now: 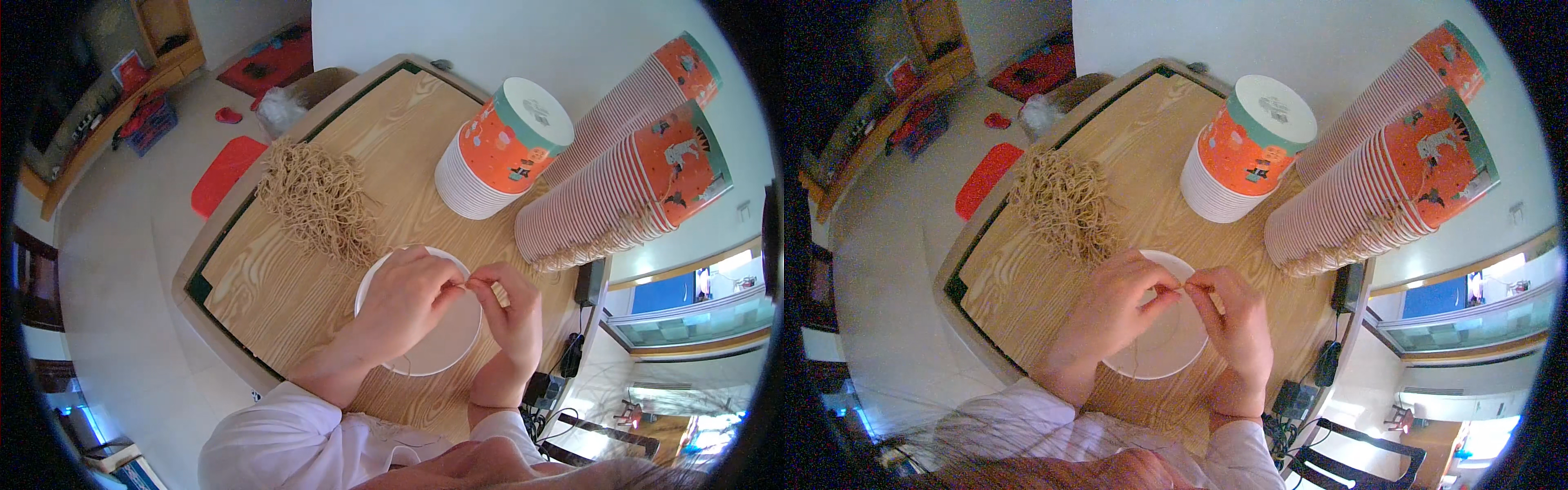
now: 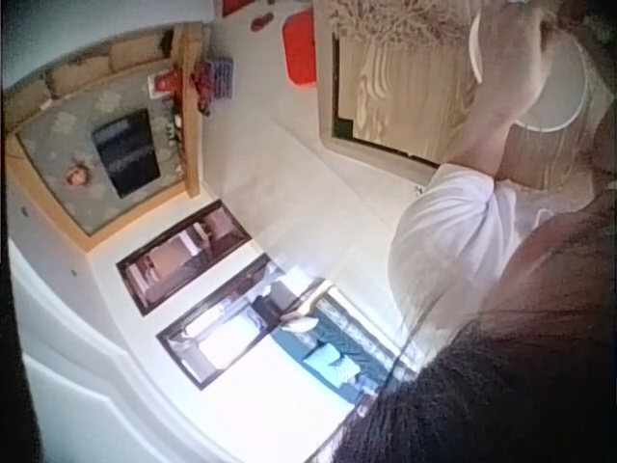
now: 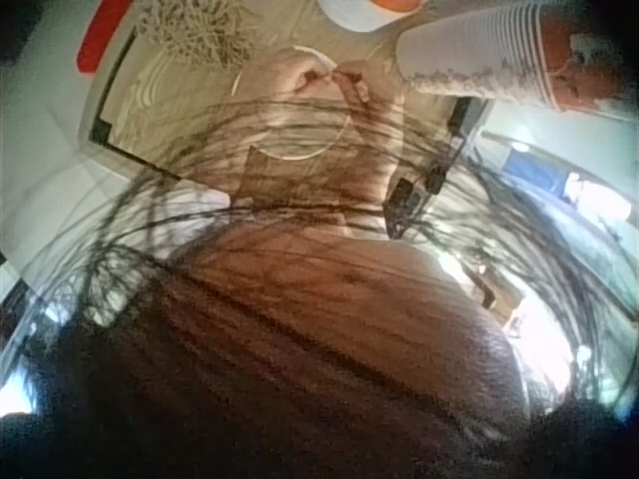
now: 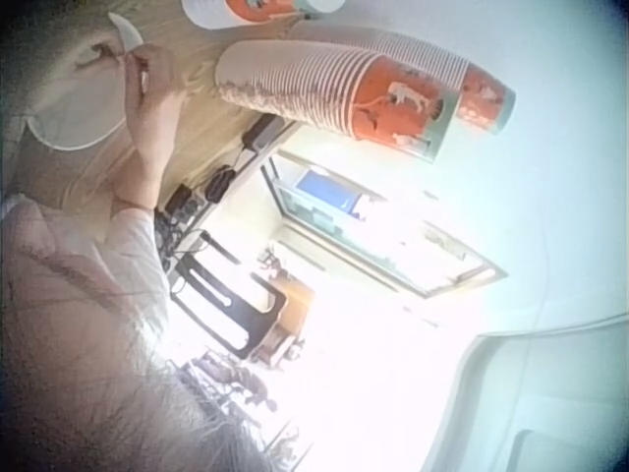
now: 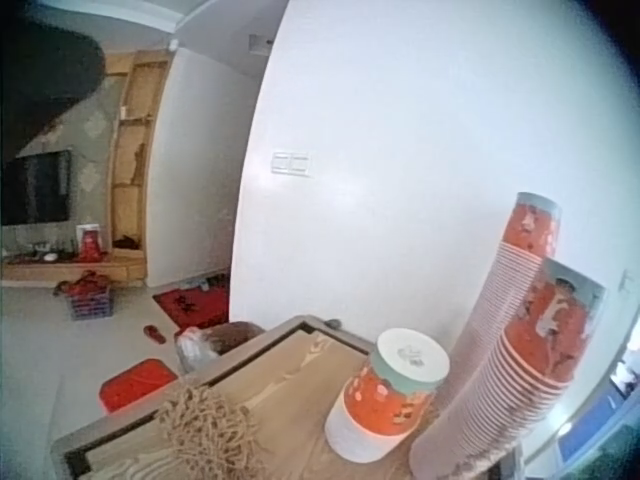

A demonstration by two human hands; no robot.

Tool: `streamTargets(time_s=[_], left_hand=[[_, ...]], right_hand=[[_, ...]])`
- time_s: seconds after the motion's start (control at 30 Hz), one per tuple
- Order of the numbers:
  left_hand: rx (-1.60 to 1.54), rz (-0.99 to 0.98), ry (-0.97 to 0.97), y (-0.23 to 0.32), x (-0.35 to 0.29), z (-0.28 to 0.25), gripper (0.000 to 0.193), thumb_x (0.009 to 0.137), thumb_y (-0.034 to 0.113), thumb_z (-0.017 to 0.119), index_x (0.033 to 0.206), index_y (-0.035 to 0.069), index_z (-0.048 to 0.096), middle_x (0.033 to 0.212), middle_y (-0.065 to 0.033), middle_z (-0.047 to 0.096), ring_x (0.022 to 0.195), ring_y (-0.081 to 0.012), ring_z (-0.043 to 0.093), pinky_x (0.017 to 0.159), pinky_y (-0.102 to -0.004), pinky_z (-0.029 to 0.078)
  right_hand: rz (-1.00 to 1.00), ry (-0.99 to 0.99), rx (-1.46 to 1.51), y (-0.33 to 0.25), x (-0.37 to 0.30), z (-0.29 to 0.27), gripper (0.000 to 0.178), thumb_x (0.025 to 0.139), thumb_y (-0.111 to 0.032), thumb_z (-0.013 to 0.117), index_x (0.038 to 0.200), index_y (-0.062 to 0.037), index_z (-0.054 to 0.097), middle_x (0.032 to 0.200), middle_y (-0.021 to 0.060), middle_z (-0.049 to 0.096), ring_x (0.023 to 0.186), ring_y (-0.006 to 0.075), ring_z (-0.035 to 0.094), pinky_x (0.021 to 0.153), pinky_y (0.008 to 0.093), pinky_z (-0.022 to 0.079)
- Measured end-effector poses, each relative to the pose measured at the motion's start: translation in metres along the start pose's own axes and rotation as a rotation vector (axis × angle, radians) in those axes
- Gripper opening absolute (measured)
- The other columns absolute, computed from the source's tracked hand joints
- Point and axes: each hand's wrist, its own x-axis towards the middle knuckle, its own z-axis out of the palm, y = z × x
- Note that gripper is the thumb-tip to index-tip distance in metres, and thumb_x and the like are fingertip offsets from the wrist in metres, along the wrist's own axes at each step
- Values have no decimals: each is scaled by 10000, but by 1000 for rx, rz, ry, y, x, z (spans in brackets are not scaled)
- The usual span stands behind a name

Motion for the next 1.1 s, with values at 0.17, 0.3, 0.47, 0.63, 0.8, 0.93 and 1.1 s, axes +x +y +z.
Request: streamTargets(time_s=[0.17,0.3,0.47,0.63,0.8,0.93,1.1], left_hand=[[-58,27,53,-5,3,-3,99,751,90,689,831,68,635,796,-60,647,799,-255,595,718,-381,478],[-34,74,49,-8,2,-4,99,743,73,691,822,60,632,786,-61,639,786,-255,595,701,-373,481],[-28,60,23,-9,1,-7,94,742,69,690,815,57,631,775,-67,631,778,-259,591,700,-374,479],[62,106,-17,-11,-2,-7,82,743,80,689,793,59,626,778,-63,617,808,-257,579,742,-385,463],[223,122,-78,-6,5,-8,71,737,90,693,765,70,631,904,-69,588,915,-276,548,815,-401,438],[443,112,-160,-19,14,-3,77,730,85,692,736,59,620,1018,-87,555,1029,-293,503,864,-422,417],[513,134,-213,-31,16,10,79,712,71,690,733,43,618,1054,-110,556,1071,-311,484,884,-443,407]], right_hand=[[11,9,1,4,1,-7,166,767,-17,715,911,-11,634,834,108,650,769,215,653,667,325,518],[-38,-11,30,-3,3,-6,203,731,-5,740,910,-17,643,832,96,647,772,214,642,680,315,511],[-127,-42,4,4,2,-7,172,726,-9,739,874,-11,649,814,95,635,762,232,627,668,317,501],[-162,-94,-33,14,7,-4,107,795,-58,692,866,-3,633,795,111,618,731,282,609,621,347,484],[-79,-121,-125,21,10,1,126,861,-138,634,868,-14,613,806,161,616,750,352,599,628,400,482],[74,-91,-92,32,14,-5,205,925,-165,543,837,19,561,742,179,575,695,343,579,589,387,439],[120,-76,-240,62,14,-2,222,938,-216,522,887,-6,574,769,193,605,735,368,600,620,418,452]])
